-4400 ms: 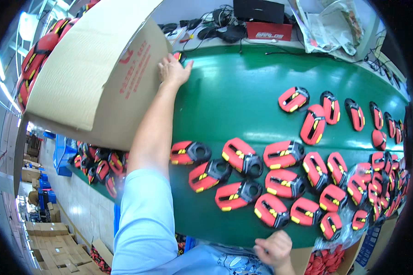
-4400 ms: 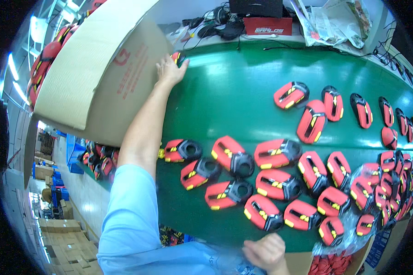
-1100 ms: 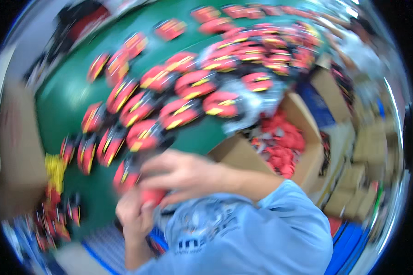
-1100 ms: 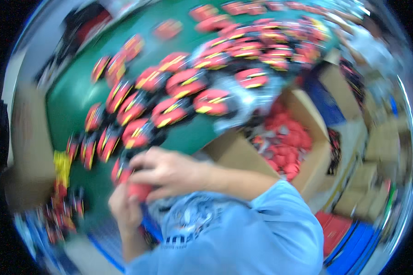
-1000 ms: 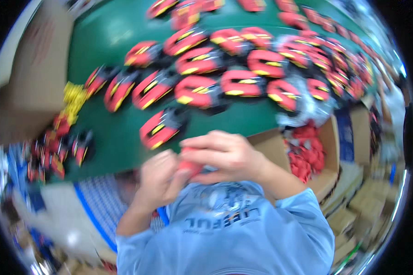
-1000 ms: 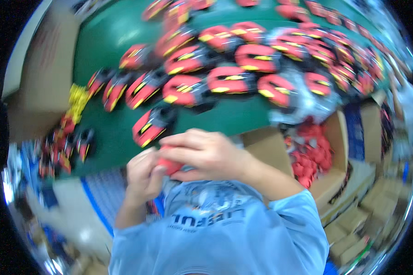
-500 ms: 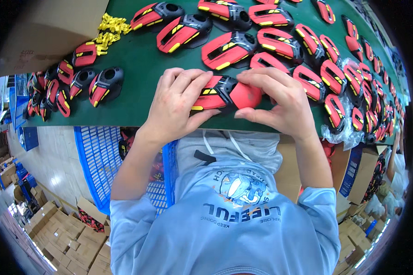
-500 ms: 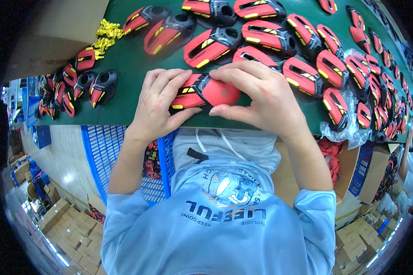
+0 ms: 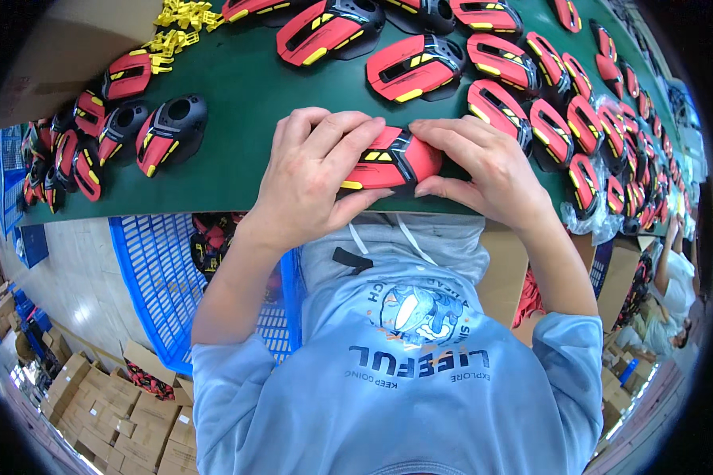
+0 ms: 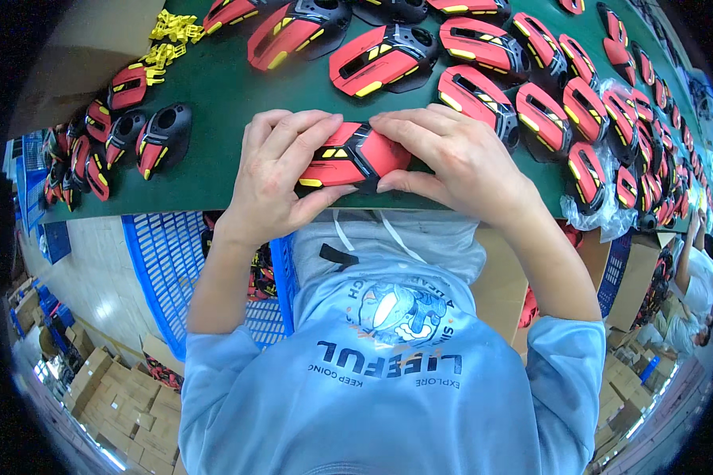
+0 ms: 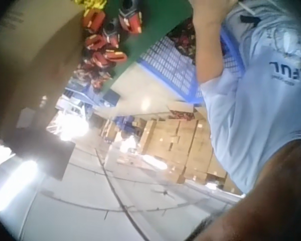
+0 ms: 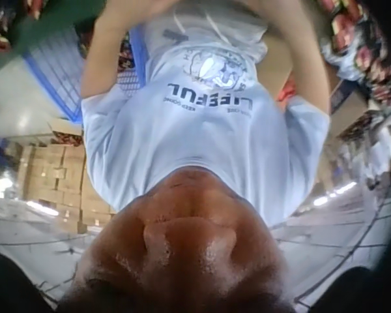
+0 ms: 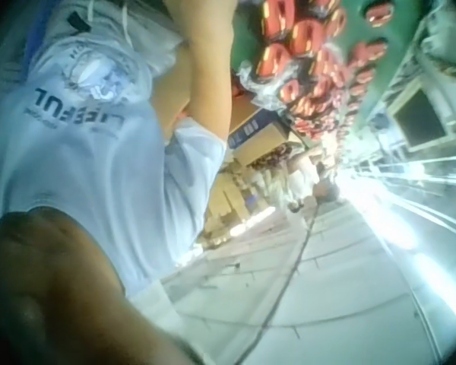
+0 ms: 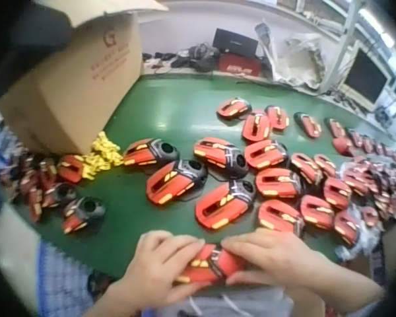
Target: The person assembles small red and black plastic housings by hand, taking component parts from a storage bin and fitting them together.
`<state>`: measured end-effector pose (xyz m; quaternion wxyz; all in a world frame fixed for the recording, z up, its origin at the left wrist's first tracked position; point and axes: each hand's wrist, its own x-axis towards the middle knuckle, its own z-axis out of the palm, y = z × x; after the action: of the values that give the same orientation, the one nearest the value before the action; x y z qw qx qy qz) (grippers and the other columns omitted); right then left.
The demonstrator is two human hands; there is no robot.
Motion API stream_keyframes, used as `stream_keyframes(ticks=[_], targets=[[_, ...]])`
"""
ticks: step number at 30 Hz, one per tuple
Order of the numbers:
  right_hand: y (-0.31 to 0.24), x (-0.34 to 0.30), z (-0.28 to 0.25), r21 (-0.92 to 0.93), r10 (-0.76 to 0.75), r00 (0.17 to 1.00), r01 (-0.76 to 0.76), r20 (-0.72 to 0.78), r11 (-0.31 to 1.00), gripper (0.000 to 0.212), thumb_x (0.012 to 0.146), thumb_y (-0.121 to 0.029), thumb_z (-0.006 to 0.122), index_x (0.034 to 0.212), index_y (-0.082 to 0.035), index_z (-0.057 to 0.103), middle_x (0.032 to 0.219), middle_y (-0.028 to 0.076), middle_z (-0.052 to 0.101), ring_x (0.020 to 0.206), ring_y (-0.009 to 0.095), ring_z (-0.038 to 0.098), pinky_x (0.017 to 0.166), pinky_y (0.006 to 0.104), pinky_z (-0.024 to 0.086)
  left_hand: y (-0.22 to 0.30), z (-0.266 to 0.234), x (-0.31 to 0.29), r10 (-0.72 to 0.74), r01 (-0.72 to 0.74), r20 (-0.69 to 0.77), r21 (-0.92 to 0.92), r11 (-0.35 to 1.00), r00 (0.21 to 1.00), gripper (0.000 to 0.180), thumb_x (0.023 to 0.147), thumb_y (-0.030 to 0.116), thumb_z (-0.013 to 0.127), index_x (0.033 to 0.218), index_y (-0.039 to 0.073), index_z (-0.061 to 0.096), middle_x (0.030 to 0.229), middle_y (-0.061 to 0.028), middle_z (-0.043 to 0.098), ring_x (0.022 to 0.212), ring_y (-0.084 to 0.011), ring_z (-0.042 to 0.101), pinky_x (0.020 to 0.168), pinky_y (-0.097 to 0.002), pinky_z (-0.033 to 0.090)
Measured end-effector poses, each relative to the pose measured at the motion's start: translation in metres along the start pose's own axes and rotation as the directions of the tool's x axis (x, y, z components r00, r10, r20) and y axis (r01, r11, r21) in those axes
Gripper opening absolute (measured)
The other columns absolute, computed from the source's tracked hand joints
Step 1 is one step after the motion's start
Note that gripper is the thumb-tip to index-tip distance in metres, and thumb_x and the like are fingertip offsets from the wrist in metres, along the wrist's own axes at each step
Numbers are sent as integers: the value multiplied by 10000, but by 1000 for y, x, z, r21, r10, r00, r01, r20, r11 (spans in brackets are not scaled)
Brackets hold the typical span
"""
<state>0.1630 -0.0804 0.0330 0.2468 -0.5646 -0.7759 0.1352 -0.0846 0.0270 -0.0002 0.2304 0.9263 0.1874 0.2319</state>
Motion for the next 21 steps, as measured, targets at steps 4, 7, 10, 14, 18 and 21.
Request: stream_keyframes(ticks=[4, 7, 10, 14, 18, 21], targets=[[-3, -4, 2, 15, 31, 999, -31, 23, 999, 557, 826, -357, 842, 1258, -40, 692, 1161, 117, 748, 974, 308, 718, 845, 388, 584, 0, 1, -1, 2, -2, -7, -12, 1000, 1000, 714, 735, 342, 876, 1348, 51, 657, 1307, -99, 647, 1135, -350, 549, 1011, -472, 463], [-1, -10, 6, 35, 40, 998, -38, -46, 999, 568, 821, -355, 848, 1268, -40, 694, 1141, 124, 754, 959, 308, 726, 835, 387, 586, -1, 2, 2, 19, -19, -9, -6, 1000, 1000, 721, 737, 348, 877, 1352, 46, 653, 1305, -102, 645, 1131, -346, 551, 1011, -472, 460], [2, -12, 4, 25, 63, 998, -63, 2, 998, 589, 816, -370, 853, 1292, -57, 702, 1049, 122, 770, 874, 288, 741, 778, 386, 587, 0, 0, 3, 33, -33, 2, 0, 999, 999, 739, 743, 361, 878, 1367, 43, 642, 1297, -107, 642, 1130, -345, 556, 1012, -471, 453], [5, -11, 6, 9, 99, 992, -100, 79, 995, 586, 825, -384, 847, 1291, -58, 705, 1078, 131, 768, 912, 282, 746, 793, 387, 594, 6, 7, 10, 46, -46, 22, -7, 999, 999, 741, 792, 422, 837, 1392, 45, 620, 1310, -121, 620, 1166, -351, 544, 1035, -473, 426], [7, -17, 12, 93, 17, 998, -12, -63, 996, 527, 835, -344, 848, 1251, -45, 726, 1179, 149, 754, 1021, 279, 745, 860, 377, 605, 9, 13, 9, 48, -49, 50, 37, 998, 998, 760, 822, 466, 802, 1413, 42, 581, 1338, -127, 597, 1203, -359, 518, 1059, -487, 404], [-1, -18, 6, 128, 59, 994, -47, -94, 991, 443, 839, -289, 849, 1193, -39, 755, 1201, 133, 759, 1041, 282, 748, 869, 381, 610, 12, 14, 9, 36, -41, 70, 66, 997, 997, 783, 820, 474, 804, 1424, 41, 558, 1343, -135, 588, 1205, -365, 518, 1061, -496, 399]])
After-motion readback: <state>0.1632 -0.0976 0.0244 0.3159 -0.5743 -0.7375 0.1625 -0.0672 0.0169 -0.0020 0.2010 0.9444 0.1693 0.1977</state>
